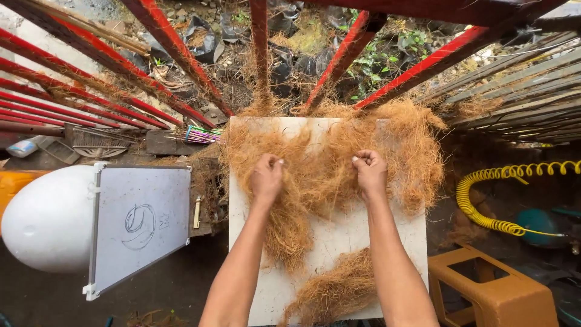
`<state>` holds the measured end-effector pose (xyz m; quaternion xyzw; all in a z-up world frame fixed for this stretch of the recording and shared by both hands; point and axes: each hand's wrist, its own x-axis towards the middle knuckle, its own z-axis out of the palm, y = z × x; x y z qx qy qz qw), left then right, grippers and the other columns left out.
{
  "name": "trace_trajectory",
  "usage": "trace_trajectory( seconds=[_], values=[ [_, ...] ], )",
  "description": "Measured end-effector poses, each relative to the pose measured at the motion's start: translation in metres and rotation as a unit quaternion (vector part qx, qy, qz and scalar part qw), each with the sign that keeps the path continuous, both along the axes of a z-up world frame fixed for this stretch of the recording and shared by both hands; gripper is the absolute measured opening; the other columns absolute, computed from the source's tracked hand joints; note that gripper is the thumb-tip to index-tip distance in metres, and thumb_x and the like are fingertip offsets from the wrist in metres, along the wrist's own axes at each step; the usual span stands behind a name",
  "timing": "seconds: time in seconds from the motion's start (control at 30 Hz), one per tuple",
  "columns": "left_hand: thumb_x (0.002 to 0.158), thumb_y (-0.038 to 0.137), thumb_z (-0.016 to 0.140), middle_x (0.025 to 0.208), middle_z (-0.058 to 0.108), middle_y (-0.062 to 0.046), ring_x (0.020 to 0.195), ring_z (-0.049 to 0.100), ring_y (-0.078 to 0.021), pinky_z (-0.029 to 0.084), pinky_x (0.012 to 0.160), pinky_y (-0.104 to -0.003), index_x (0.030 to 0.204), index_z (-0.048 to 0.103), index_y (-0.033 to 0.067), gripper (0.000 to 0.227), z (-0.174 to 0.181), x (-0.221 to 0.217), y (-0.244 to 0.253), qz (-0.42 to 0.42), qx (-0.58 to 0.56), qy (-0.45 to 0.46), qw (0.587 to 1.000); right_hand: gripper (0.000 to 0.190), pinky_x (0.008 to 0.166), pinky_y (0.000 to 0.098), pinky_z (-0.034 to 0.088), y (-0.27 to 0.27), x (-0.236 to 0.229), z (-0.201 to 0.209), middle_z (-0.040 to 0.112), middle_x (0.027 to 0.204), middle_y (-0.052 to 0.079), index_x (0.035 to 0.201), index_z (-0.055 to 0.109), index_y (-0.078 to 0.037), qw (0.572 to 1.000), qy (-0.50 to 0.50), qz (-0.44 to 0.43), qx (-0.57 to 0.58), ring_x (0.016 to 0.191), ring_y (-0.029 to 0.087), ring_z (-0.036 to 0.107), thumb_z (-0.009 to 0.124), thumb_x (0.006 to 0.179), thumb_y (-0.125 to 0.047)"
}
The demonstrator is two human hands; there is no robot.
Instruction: The person tears apart brown fibrous material by hand on a white board, then picks up a spray gun and sprays the material.
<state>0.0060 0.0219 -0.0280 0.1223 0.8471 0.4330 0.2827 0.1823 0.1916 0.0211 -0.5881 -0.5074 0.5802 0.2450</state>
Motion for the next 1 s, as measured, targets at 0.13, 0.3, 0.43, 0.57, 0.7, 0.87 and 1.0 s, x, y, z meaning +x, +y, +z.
trace_trajectory(
  seconds=[0.13,0.3,0.43,0.57,0.7,0.87,1.0],
  values=[
    [0.082,0.012,0.074,0.104,0.064,-0.013,0.103,0.063,-0.0342,0.052,0.092,-0.045,0.115,0.066,0.0066,0.034,0.073,0.011,-0.01,-0.006,0.134,0.12,0.984,0.026,0.077,0.0371,0.056,-0.039,-0.011,0.034,0.068,0.092,0.01,0.106,0.071,-0.011,0.946,-0.18,0.107,0.246,0.088,0.026,0.069,0.076,0.081,-0.01],
    [0.083,0.025,0.075,0.121,0.051,-0.022,0.12,0.055,-0.0395,0.045,0.103,-0.057,0.135,0.042,-0.0006,0.067,0.089,0.054,-0.08,0.13,-0.031,0.007,0.991,0.027,0.09,0.0342,0.056,-0.112,-0.027,0.04,0.07,0.105,0.004,0.114,0.073,-0.019,0.915,-0.077,0.324,0.227,0.103,0.024,0.068,0.064,0.09,-0.011],
    [0.078,0.02,0.08,0.117,0.065,-0.021,0.117,0.061,-0.0409,0.037,0.11,-0.059,0.144,0.036,0.0066,0.08,0.06,0.08,-0.097,0.03,-0.145,-0.064,0.987,0.049,0.094,0.0551,0.054,-0.113,-0.051,0.012,0.043,0.149,0.014,0.146,0.047,-0.021,0.789,-0.176,0.525,0.269,0.118,0.046,0.057,0.052,0.098,-0.014],
    [0.079,0.009,0.076,0.127,0.065,-0.022,0.12,0.063,-0.0392,0.048,0.105,-0.051,0.143,0.035,0.0154,0.077,0.066,0.081,-0.133,0.105,-0.1,-0.206,0.968,0.054,0.09,0.0636,0.054,-0.098,-0.055,-0.023,0.04,0.153,0.013,0.151,0.041,-0.025,0.707,-0.295,0.576,0.285,0.119,0.048,0.056,0.051,0.099,-0.034],
    [0.081,0.009,0.068,0.133,0.064,-0.011,0.111,0.067,-0.0251,0.054,0.087,-0.036,0.141,0.039,0.0156,0.066,0.123,0.062,-0.178,0.147,-0.087,-0.284,0.943,0.056,0.09,0.0581,0.049,-0.101,-0.051,-0.064,0.028,0.162,0.008,0.155,0.03,-0.03,0.715,-0.296,0.571,0.276,0.122,0.037,0.044,0.041,0.101,-0.039],
    [0.074,-0.013,0.064,0.121,0.067,-0.023,0.106,0.067,-0.0359,0.056,0.094,-0.047,0.136,0.048,0.0013,0.066,0.164,0.041,-0.247,0.275,0.058,-0.304,0.91,0.051,0.099,0.0655,0.036,-0.103,-0.051,-0.083,0.036,0.158,0.007,0.149,0.04,-0.031,0.723,-0.322,0.534,0.298,0.127,0.046,0.041,0.041,0.099,-0.04],
    [0.074,-0.009,0.062,0.123,0.064,-0.027,0.106,0.063,-0.0409,0.052,0.092,-0.051,0.142,0.047,0.0009,0.07,0.219,0.025,-0.282,0.367,0.117,-0.267,0.883,0.064,0.099,0.0636,0.037,-0.102,-0.055,-0.073,0.056,0.139,0.01,0.157,0.019,-0.043,0.718,-0.323,0.545,0.289,0.123,0.046,0.045,0.044,0.098,-0.038]
  ],
)
